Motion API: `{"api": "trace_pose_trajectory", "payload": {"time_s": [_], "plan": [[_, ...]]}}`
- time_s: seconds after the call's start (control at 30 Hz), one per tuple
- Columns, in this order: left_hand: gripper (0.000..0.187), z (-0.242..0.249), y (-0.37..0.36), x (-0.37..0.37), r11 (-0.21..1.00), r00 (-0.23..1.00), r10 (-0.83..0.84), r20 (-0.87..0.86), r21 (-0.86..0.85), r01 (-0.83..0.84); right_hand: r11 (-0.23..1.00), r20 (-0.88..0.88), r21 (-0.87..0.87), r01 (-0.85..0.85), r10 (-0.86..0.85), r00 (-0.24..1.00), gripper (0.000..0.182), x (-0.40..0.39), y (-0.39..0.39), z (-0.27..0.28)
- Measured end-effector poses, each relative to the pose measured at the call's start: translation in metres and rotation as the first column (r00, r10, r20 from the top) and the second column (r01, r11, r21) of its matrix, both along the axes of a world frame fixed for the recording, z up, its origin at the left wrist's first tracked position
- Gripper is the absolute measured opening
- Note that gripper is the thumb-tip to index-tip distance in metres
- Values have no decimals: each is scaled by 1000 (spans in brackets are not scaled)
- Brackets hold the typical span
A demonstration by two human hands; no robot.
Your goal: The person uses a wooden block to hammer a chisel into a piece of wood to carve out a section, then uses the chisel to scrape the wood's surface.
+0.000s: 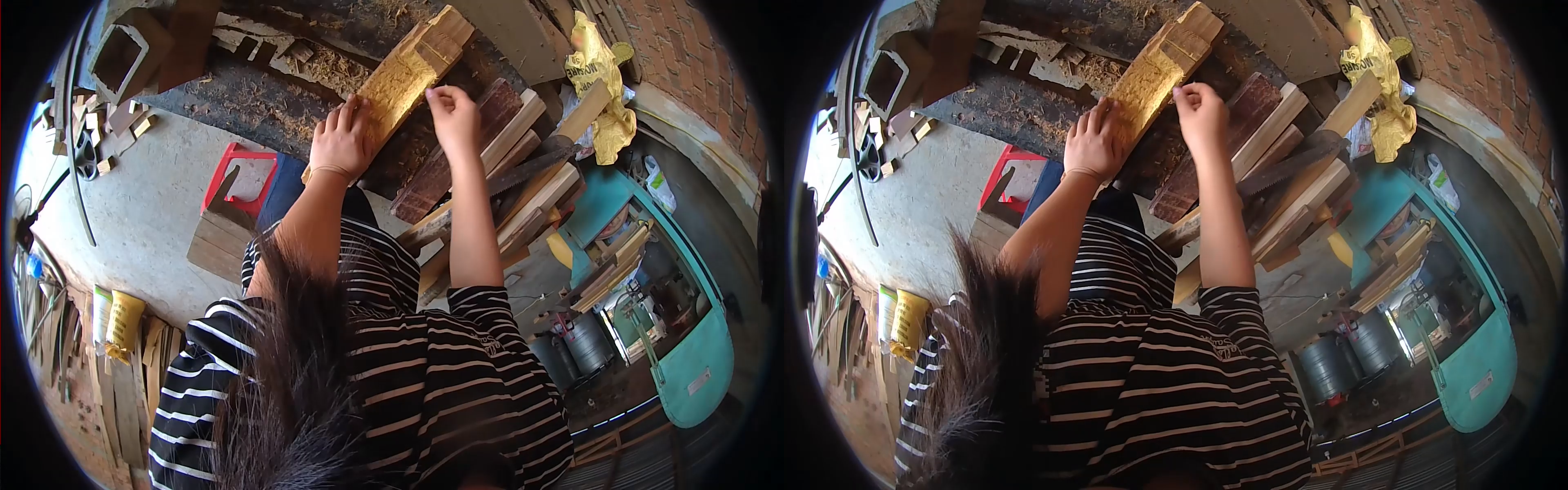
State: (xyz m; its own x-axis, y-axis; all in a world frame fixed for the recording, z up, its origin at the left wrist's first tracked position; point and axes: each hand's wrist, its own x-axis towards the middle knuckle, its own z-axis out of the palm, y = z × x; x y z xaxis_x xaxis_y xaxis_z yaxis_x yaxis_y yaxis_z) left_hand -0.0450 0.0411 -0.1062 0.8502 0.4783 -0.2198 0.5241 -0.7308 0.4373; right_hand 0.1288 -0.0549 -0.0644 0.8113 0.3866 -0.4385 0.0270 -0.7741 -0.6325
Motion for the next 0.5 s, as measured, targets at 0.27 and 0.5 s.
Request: {"api": "trace_pose_trajectory", "payload": {"time_s": [0.27, 0.5], "plan": [[54, 0, 0, 0, 1000, 1000, 4, -8, -11, -4, 997, 269, -62, 52, -33, 963, 19, -27, 4, -10], [55, 1, 0, 0, 1000, 1000, -4, -19, -9, 4, 994, 372, -101, 28, 11, 928, 15, -30, 10, -17]]}}
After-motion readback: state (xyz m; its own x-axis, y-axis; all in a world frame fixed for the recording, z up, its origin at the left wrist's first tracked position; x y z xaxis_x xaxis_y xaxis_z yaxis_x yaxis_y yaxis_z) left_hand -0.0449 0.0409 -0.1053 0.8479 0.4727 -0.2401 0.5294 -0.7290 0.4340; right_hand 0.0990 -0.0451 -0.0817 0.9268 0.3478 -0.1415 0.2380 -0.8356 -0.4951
